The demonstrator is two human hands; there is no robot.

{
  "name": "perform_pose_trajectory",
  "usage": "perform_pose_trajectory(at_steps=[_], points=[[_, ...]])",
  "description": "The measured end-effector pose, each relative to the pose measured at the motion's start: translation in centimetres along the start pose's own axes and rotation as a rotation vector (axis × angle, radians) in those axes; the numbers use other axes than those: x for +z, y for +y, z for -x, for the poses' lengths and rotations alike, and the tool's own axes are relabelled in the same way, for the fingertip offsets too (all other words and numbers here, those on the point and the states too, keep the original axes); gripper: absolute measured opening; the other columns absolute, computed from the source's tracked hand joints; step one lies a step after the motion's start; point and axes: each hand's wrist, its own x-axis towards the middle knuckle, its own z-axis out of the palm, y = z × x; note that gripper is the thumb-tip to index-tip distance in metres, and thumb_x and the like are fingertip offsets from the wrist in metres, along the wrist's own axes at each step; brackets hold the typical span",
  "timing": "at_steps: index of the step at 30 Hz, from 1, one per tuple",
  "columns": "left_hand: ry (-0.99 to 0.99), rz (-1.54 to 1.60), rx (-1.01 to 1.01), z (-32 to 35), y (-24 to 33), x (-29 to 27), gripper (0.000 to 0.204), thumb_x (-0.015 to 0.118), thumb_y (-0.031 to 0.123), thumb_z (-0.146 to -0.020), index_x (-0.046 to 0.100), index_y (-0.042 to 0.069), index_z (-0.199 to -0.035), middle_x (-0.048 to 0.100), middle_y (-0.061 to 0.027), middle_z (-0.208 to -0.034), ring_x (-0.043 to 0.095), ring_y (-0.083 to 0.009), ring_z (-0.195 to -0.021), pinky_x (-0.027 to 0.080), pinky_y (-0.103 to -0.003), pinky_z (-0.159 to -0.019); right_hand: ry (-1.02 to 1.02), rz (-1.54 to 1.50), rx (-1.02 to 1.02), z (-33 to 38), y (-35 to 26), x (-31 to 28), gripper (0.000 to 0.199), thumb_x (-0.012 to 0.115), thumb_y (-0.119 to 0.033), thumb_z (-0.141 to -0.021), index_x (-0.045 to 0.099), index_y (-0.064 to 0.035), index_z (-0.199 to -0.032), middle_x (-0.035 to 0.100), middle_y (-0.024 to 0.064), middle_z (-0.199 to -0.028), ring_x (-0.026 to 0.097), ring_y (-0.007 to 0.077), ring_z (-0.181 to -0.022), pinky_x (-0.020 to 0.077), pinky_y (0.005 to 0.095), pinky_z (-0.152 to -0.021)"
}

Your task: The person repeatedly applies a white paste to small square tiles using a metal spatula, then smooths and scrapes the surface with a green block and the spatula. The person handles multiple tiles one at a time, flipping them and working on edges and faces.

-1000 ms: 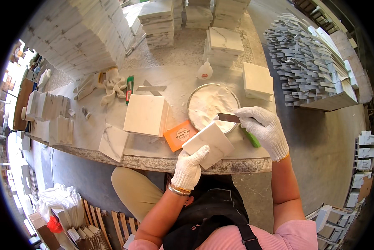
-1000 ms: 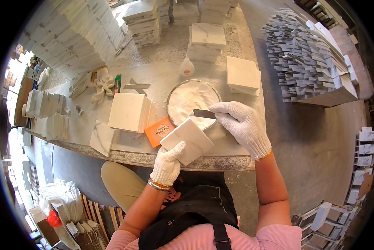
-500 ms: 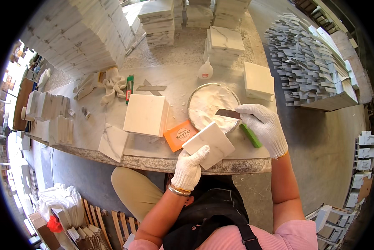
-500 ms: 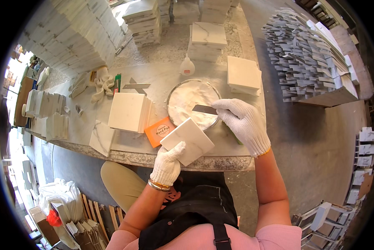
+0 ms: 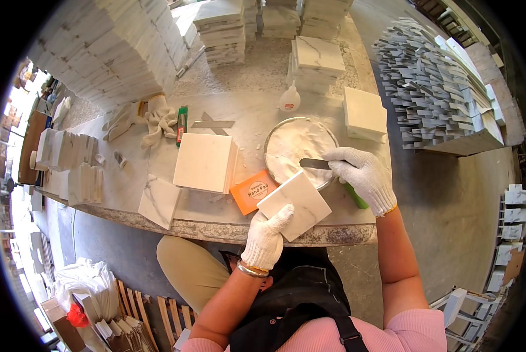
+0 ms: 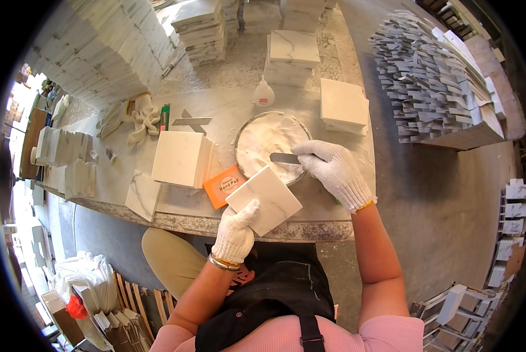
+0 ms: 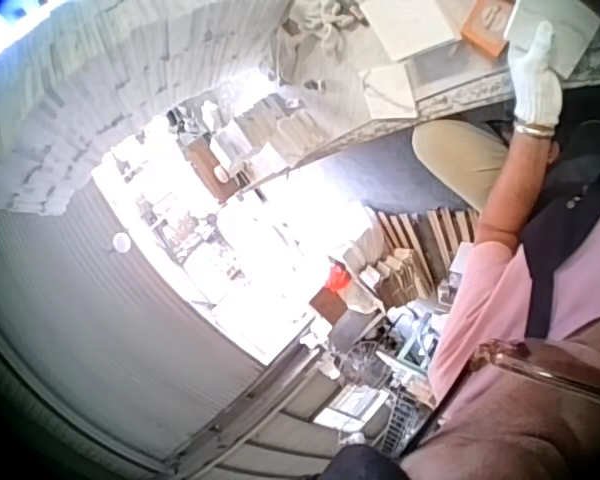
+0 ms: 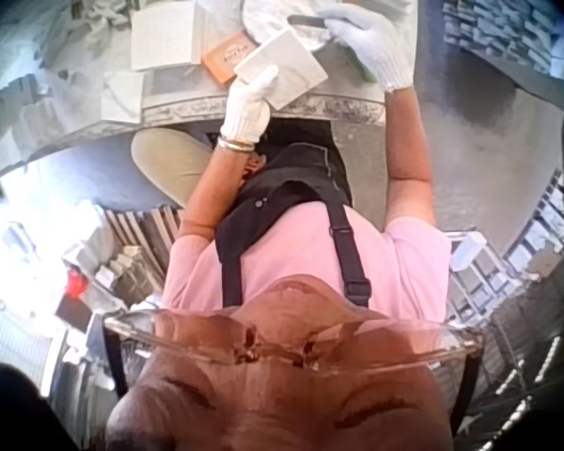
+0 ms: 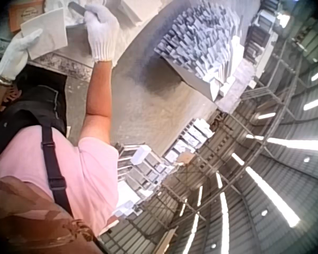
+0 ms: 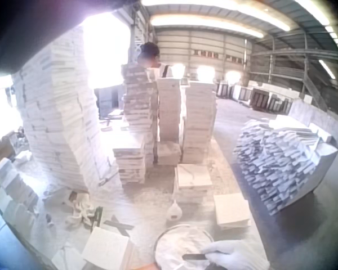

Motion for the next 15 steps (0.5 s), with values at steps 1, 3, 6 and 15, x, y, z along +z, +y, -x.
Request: perform_pose_trajectory(at_steps=[1,3,6,15], points=[[0.001,-0.011,0.001,0.0,0.0,-0.1,0.046,0.068,0.007,-0.095,0.054,-0.004,-0.137,0.065,-0.0123,-0.128,0.066,-0.0252,-0.114,0.056,-0.040,-0.098,-0.002,-0.009,0.004,0.0,0.1,0.1,0.025,0.064,-0.010,-0.091,0.073,0.0009,-0.111,0.076,0.0107,-0.098,0.067,0.0141,-0.087,0.0529,0.0292,-0.080],[0.004,-0.022,0.005,0.0,0.0,-0.1,0.045,0.067,0.008,-0.096,0.053,-0.004,-0.138,0.064,-0.0129,-0.129,0.066,-0.0258,-0.115,0.055,-0.041,-0.099,0.017,-0.024,-0.033,0.0,0.6,0.0,0.025,0.064,-0.011,-0.091,0.073,0.0009,-0.111,0.075,0.0108,-0.097,0.067,0.0142,-0.086,0.0527,0.0291,-0.080],[-0.001,-0.020,0.004,0.0,0.0,-0.1,0.046,0.066,0.009,-0.097,0.053,-0.004,-0.138,0.064,-0.0134,-0.129,0.065,-0.0261,-0.115,0.055,-0.041,-0.100,0.020,0.003,-0.047,0.0,1.0,0.0,0.025,0.064,-0.011,-0.091,0.073,0.0014,-0.111,0.075,0.0106,-0.097,0.067,0.0145,-0.087,0.0526,0.0289,-0.080],[-0.013,-0.023,0.001,0.0,0.0,-0.2,0.048,0.066,0.011,-0.097,0.051,-0.005,-0.140,0.063,-0.0142,-0.131,0.065,-0.0278,-0.117,0.055,-0.043,-0.100,-0.009,-0.219,0.031,0.5,0.6,-0.2,0.024,0.064,-0.008,-0.092,0.074,0.0007,-0.112,0.072,0.0041,-0.089,0.061,0.0086,-0.073,0.0500,0.0246,-0.067]])
